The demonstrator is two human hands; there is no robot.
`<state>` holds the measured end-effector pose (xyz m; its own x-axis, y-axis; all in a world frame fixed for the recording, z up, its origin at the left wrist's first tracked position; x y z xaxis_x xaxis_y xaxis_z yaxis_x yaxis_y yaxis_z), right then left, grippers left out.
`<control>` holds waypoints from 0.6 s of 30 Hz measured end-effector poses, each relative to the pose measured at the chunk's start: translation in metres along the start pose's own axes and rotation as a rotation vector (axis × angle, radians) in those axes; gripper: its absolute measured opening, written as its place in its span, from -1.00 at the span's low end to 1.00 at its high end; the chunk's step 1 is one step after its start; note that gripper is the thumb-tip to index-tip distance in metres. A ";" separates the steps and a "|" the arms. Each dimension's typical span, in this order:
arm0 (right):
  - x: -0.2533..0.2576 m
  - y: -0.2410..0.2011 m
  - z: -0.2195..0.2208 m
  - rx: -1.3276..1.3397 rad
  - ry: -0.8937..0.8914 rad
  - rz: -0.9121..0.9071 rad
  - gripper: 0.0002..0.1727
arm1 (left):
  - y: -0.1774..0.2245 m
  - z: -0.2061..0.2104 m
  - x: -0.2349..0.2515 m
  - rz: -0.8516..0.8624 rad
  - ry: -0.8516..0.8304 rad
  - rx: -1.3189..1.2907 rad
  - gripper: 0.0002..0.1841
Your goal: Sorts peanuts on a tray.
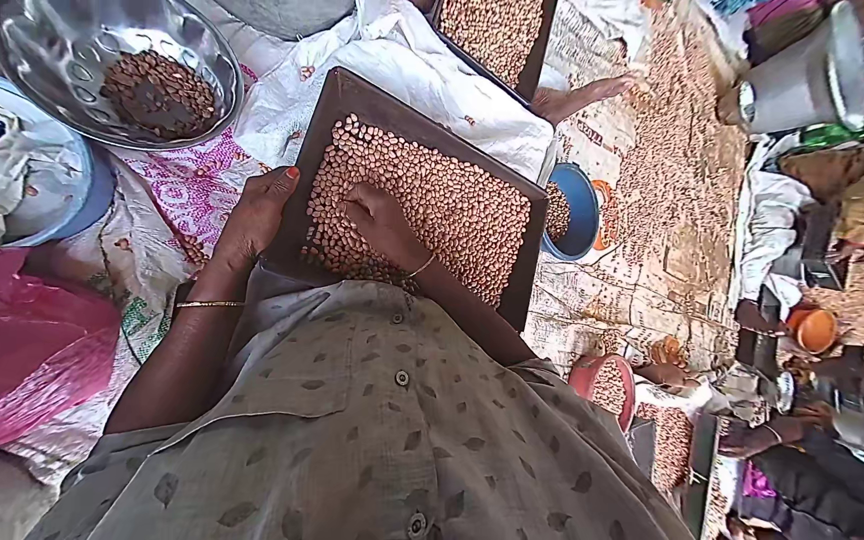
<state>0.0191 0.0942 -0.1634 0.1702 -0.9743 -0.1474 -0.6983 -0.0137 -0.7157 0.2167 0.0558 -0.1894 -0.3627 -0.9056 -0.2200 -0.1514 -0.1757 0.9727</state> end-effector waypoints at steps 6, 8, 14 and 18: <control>-0.040 -0.006 -0.016 0.873 -0.412 0.145 -0.82 | 0.001 0.001 -0.001 -0.029 0.017 0.032 -0.53; -0.054 -0.001 -0.018 0.664 -0.468 0.095 -0.82 | 0.000 0.001 -0.001 -0.019 0.017 0.039 -0.54; -0.059 0.005 -0.091 -0.127 -0.661 0.032 -0.84 | -0.005 0.000 -0.012 -0.067 0.057 0.119 -0.43; -0.018 -0.017 -0.226 -0.524 -0.047 0.213 -0.73 | -0.005 0.000 -0.012 -0.076 0.059 0.110 -0.45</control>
<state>-0.1290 0.0612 0.0057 0.0107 -0.9569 -0.2904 -0.9703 0.0602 -0.2342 0.2216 0.0678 -0.1919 -0.2919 -0.9131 -0.2847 -0.2771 -0.2042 0.9389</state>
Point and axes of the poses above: each hand's wrist, its own x-axis towards the middle knuckle, its own z-axis out of the palm, y = z × x, the point moved 2 cm from there along x, towards the middle knuckle, and after that the axes turned 3 degrees about -y, right-handed, at the moved point
